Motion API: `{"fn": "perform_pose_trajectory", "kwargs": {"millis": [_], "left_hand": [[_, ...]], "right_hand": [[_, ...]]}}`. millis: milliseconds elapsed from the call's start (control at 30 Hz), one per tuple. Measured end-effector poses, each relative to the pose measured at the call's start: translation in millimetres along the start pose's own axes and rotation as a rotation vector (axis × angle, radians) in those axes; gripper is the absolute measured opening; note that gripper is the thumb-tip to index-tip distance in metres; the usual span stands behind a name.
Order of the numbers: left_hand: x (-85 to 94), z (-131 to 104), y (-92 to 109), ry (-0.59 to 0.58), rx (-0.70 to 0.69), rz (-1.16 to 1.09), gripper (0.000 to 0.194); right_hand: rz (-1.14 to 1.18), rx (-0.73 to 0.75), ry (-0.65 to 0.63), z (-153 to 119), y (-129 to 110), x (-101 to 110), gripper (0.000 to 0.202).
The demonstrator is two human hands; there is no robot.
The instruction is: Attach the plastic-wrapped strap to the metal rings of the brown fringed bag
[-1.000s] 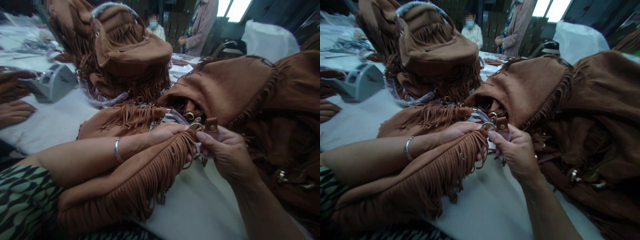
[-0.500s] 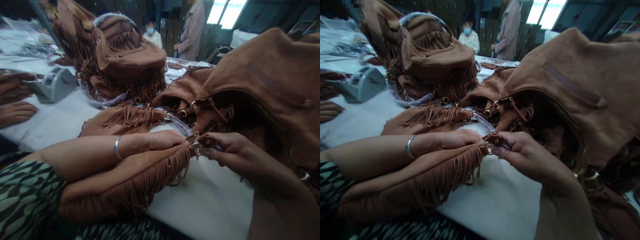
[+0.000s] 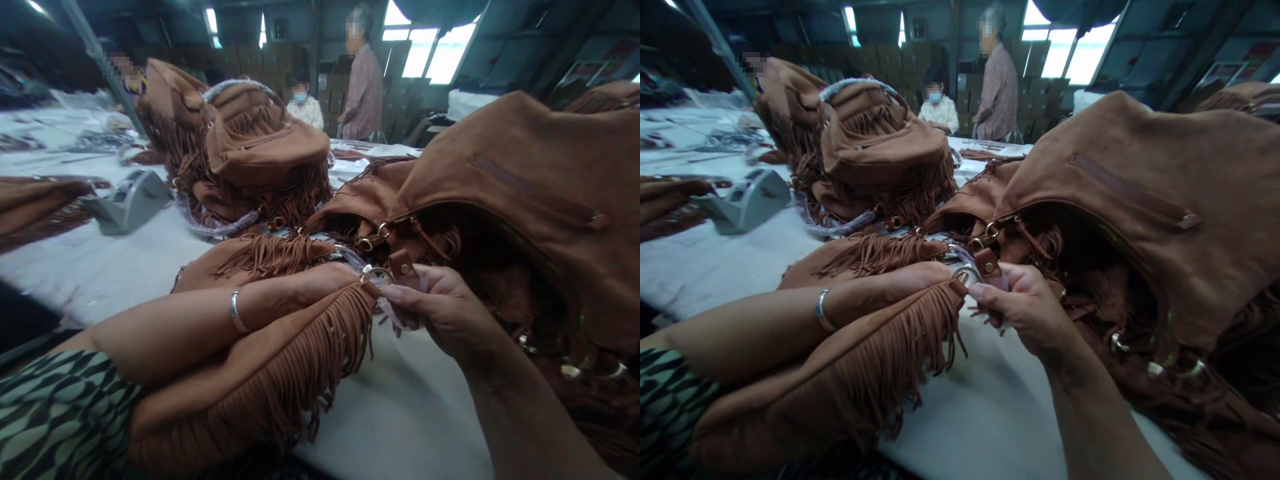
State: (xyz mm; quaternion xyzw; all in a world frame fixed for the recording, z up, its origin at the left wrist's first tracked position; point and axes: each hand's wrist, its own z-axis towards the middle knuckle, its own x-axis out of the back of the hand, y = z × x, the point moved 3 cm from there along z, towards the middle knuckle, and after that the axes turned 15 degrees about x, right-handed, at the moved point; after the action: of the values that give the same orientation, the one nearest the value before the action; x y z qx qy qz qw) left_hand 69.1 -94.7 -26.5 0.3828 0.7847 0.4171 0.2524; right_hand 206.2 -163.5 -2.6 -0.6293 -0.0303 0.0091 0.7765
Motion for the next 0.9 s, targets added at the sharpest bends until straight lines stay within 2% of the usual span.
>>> {"fn": "perform_pose_trajectory", "kwargs": {"millis": [67,133,200,267,367,467,567,733,900], "left_hand": [[9.2,5,2,0.002,0.032,0.102,0.02],[21.7,2,9,0.145,0.014,0.239,0.019],[29.6,-10,21,0.325,-0.04,0.34,0.019],[26.0,-30,35,0.444,-0.151,0.464,0.023],[1.7,-61,48,0.555,-0.305,0.795,0.037],[-24.3,-71,48,0.58,-0.269,1.057,0.037],[-37.8,-63,43,0.599,-0.204,1.146,0.032],[-39.2,-49,34,0.703,-0.134,1.146,0.034],[-32.0,-42,24,0.589,-0.197,1.15,0.04]], "right_hand": [[0.047,-0.018,0.04,1,3,-1,0.027],[0.053,-0.022,0.079,3,4,0,0.027],[0.05,-0.022,0.119,3,4,2,0.028],[0.055,-0.028,0.142,4,4,4,0.029],[0.06,-0.035,0.163,3,4,3,0.029],[0.055,-0.008,0.205,1,0,2,0.03],[0.022,0.041,0.21,0,-5,-1,0.031],[-0.057,0.073,0.171,-2,-11,-5,0.03],[-0.078,0.042,0.079,-1,-11,-6,0.031]]}}
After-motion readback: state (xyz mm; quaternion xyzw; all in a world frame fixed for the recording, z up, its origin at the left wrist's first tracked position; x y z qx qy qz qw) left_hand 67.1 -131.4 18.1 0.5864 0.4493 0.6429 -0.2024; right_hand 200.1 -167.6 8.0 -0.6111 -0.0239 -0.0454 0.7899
